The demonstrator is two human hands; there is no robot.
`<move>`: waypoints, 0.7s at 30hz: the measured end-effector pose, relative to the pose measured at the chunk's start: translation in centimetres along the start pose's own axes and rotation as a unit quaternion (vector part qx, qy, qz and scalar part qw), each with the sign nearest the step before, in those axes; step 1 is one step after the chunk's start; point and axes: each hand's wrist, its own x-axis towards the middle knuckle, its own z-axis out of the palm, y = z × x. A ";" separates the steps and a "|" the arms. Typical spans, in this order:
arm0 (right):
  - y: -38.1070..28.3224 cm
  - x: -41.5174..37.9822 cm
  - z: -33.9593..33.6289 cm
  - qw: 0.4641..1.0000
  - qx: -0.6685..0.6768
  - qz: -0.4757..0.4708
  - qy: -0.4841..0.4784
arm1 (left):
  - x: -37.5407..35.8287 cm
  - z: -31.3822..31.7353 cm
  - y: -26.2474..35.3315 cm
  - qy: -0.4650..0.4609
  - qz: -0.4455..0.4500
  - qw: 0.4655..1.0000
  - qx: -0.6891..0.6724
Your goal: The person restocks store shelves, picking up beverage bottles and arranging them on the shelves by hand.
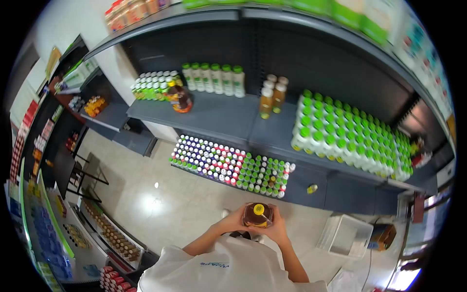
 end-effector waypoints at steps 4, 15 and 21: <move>-1.5 7.6 6.1 0.998 0.025 -0.040 -0.040 | -0.8 -8.0 0.7 0.067 0.027 0.997 0.036; -7.9 25.8 19.2 0.985 0.104 -0.135 -0.024 | 1.0 -24.1 4.4 0.303 0.138 0.922 0.198; -4.7 37.8 22.3 0.975 0.113 -0.190 0.012 | 5.9 -30.2 4.0 0.338 0.181 0.920 0.081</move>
